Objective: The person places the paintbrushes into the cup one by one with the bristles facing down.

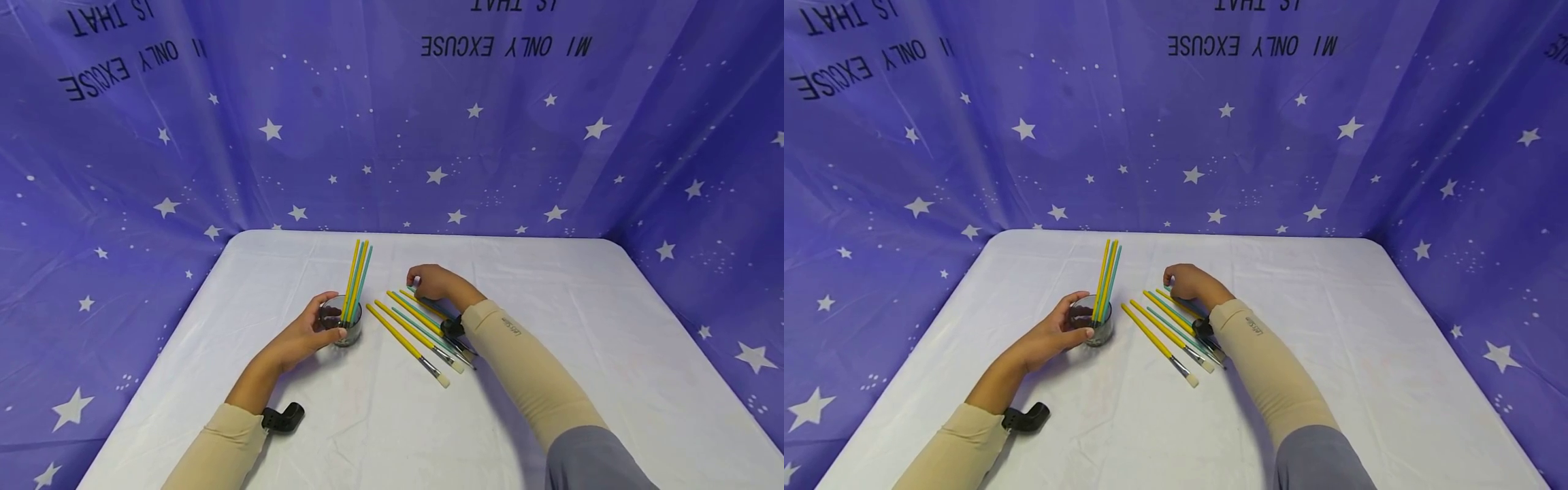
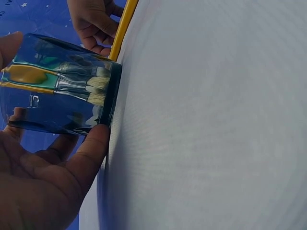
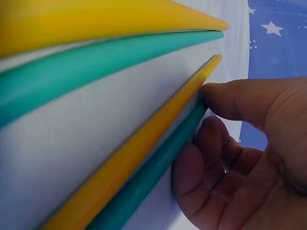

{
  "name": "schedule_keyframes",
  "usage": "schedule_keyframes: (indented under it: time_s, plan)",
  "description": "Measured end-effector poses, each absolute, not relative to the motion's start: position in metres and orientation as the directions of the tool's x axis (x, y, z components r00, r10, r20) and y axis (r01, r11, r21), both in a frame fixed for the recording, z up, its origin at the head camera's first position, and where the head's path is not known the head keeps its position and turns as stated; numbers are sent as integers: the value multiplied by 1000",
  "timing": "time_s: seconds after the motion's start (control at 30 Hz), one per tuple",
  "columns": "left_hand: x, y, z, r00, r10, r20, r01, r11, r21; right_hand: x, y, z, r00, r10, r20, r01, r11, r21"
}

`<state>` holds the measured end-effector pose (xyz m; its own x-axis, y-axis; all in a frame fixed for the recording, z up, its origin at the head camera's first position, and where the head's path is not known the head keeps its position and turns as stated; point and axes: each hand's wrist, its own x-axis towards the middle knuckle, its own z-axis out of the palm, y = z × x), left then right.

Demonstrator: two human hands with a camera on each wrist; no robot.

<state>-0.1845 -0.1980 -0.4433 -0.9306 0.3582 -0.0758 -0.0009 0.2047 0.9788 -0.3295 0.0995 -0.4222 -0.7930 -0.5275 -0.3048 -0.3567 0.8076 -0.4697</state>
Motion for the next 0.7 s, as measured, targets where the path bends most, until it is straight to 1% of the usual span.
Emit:
schedule_keyframes:
  time_s: [0.17, 0.3, 0.53, 0.7]
  plan:
    - [-184, -198, -442, -930, 360, -76, 0, 205, 979, -330, 99, -422, -794, -518, -318, -350, 817, -457]
    - [-184, -198, -442, -929, 362, -78, -5, 199, 980, -331, 99, -422, -790, -522, -321, -344, 812, -472]
    - [-184, -198, -443, -929, 362, -74, -1, 199, 980, -331, 103, -420, -788, -506, -351, -236, 775, -587]
    - [-185, -198, -442, -927, 367, -76, -5, 191, 982, -330, 106, -413, -780, -516, -355, -239, 769, -593]
